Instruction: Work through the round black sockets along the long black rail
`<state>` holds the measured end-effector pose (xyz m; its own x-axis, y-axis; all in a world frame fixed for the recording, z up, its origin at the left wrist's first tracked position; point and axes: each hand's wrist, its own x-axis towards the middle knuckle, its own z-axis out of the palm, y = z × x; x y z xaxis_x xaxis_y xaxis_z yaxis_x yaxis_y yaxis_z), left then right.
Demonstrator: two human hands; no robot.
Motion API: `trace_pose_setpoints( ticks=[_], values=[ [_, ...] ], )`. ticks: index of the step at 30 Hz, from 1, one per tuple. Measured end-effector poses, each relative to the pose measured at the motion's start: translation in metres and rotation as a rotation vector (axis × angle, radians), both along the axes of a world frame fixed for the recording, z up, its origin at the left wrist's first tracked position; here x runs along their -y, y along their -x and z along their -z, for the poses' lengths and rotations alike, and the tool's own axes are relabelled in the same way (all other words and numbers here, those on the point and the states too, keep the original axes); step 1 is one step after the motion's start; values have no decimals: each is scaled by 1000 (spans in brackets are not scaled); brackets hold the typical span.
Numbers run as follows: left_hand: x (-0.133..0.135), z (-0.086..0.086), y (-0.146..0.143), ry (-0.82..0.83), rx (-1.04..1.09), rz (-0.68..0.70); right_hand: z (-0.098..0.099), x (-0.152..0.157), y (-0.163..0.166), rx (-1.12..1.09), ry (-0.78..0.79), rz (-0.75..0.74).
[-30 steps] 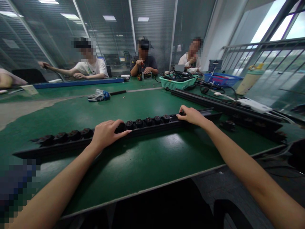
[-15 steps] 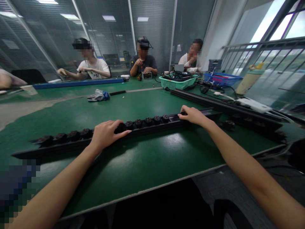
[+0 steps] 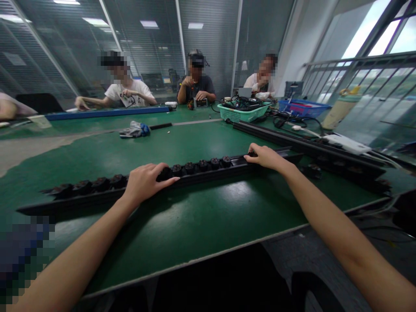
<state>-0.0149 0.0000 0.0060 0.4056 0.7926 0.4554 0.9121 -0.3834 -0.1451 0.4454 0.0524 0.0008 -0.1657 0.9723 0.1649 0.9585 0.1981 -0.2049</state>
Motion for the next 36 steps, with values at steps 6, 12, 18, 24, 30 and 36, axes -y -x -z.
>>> trace_pose_setpoints(
  ticks=[6, 12, 18, 24, 30, 36],
  values=[
    [2, -2, -2, 8, 13, -5, 0, 1, 2, 5, -25, -1],
    [2, -2, -2, 33, 12, -2, -5, -1, 3, 83, 1, -23],
    [2, -2, -2, 21, 16, -11, 3, 2, 1, 17, -49, -48],
    [2, -4, -1, 27, 5, -7, 17, 12, 4, -258, -178, 12],
    [2, -4, -1, 40, 27, 0, 15, 18, 6, -259, -221, 36],
    [2, -5, -3, 28, 6, -9, 15, 20, 6, -285, -233, 24]
  ],
)
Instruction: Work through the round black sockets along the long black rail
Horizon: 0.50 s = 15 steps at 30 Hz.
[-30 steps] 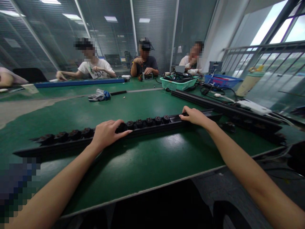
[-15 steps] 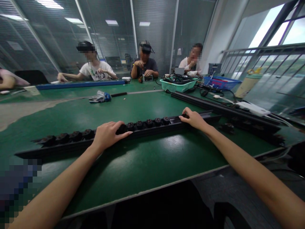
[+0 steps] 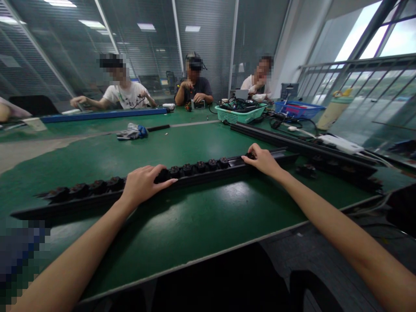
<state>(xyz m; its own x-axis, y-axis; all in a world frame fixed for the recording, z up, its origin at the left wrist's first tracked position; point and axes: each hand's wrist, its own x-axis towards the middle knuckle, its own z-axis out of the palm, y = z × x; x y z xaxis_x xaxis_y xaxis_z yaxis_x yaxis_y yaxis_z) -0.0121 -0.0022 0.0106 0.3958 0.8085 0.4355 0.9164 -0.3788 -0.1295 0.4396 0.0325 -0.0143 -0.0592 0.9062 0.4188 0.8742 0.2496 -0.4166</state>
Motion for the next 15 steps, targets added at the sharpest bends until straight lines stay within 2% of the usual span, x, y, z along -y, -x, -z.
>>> trace_pose_setpoints(
  ticks=[15],
  values=[
    [-1, 2, 1, -9, -10, -4, 3, -2, -5, 20, -27, 30]
  ],
)
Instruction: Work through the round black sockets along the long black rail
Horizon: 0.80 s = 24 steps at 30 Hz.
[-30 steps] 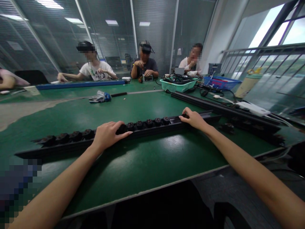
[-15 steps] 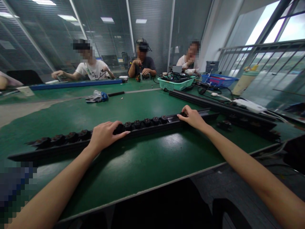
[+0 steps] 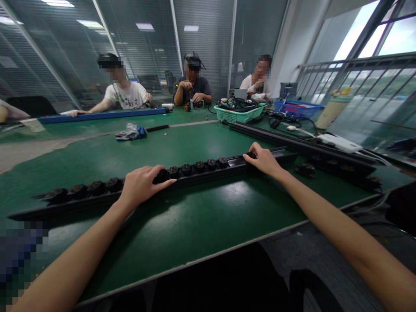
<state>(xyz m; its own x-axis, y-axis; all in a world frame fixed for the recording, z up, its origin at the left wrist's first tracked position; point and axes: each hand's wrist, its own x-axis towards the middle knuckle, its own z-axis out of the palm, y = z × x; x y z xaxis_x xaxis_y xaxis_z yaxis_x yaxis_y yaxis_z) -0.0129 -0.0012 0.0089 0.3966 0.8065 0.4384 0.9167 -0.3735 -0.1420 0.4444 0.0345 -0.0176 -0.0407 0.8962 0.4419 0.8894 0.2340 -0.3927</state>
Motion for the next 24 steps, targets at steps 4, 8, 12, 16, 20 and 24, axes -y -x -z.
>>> trace_pose_setpoints(
  ticks=[4, 8, 12, 16, 20, 24],
  values=[
    [0, 0, 0, 13, 6, -5, -1, 0, -1, -7, -3, -6],
    [0, 1, 0, 16, -1, -4, -2, 0, -3, -23, 9, -11],
    [-1, 1, 0, 9, -6, 2, -2, 0, -4, -23, 18, -11],
    [-1, 1, 1, 2, -8, 12, -2, -2, -4, -6, 31, -5],
    [-1, 1, 1, 0, -11, 9, -1, -3, -6, 10, 15, 2],
    [-1, 1, 0, -7, -9, 5, 0, -4, -9, 6, 11, 17]
  ],
)
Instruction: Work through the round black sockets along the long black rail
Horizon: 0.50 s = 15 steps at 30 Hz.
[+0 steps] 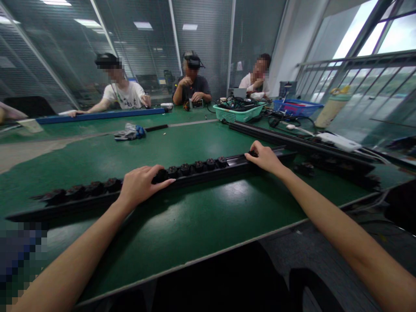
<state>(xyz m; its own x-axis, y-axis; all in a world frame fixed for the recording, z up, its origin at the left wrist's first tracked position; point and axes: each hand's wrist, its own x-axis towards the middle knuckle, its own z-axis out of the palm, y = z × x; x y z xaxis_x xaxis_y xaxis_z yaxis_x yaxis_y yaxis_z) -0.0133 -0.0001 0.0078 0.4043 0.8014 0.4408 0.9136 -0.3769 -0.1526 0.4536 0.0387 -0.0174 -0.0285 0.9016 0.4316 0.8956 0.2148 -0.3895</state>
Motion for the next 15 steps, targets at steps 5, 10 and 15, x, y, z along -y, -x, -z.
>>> trace_pose_setpoints(
  ticks=[5, 10, 15],
  values=[
    [0, 0, 0, 13, 21, 1, 0, -1, -3, -20, 13, -1],
    [0, 0, 1, 14, 28, 5, -2, -1, -5, -25, 30, -11],
    [-1, 0, 0, 23, 9, -3, -2, -1, -6, -27, 25, -10]
  ],
)
